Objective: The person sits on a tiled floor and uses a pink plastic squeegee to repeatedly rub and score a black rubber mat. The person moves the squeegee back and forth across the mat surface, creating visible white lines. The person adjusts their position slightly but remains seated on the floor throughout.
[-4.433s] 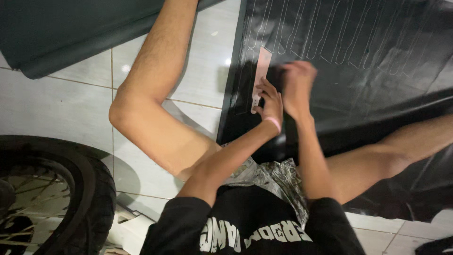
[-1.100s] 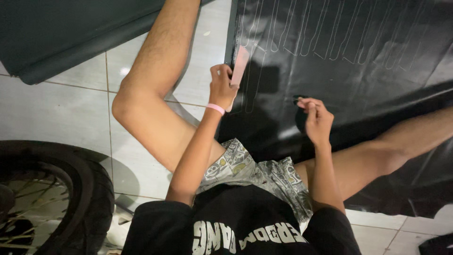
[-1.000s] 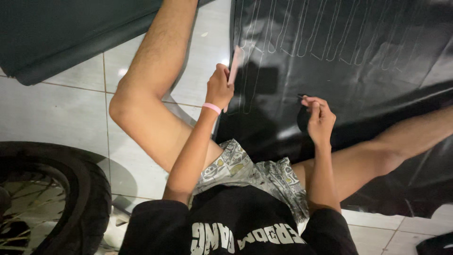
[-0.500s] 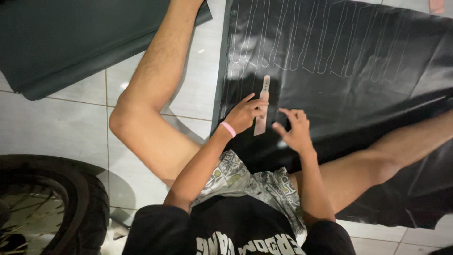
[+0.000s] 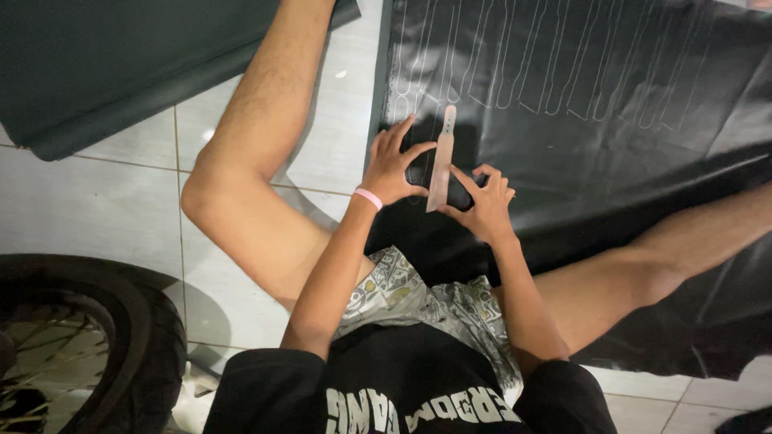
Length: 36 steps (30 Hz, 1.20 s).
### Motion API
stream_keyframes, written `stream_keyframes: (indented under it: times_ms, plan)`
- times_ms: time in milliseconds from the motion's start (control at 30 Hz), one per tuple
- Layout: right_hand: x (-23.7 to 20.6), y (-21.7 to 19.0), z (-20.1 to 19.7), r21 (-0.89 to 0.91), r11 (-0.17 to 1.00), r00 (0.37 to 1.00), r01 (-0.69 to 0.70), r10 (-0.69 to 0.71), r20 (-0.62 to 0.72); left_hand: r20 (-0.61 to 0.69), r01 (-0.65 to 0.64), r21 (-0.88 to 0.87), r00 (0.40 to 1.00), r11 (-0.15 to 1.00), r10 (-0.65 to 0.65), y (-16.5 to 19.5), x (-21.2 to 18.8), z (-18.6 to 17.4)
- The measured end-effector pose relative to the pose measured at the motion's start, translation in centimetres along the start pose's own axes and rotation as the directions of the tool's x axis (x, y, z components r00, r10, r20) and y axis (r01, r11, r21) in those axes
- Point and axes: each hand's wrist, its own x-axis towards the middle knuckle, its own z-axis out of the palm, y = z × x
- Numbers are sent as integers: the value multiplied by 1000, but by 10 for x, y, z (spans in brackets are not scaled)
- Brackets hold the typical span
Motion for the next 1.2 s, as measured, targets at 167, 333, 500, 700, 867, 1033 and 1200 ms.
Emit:
stream_keyframes:
  times_ms: [167,333,500,700,867,1033,1200]
  plan:
    - [0,0,1,-11,1000,1000,-7,7,19,-23,-29,14,999,999,29,-5,-1,5]
    - [0,1,2,-27,1000,1000,12,-12,16,3,-7,15,1000,1000,7,-8,-2,9]
    - [1,1,3,-18,1000,1000,1,-1,7,-9,-6,17,1000,1000,6,-2,-1,6]
    - [-3,8,9,-15,1000,1000,8,-8,4,63,22,125,998,992,-29,11,0,-6]
    - [5,22,12,173,984,989,-49,71,-126,111,97,220,986,971,-123,47,-1,36]
    - [41,23,-13,329,938,849,-109,260,-460,2,42,909,994,414,-107,105,11,110]
    - [50,-8,-41,235,845,790,481,-534,301,-1,197,889,904,414,-428,134,18,136]
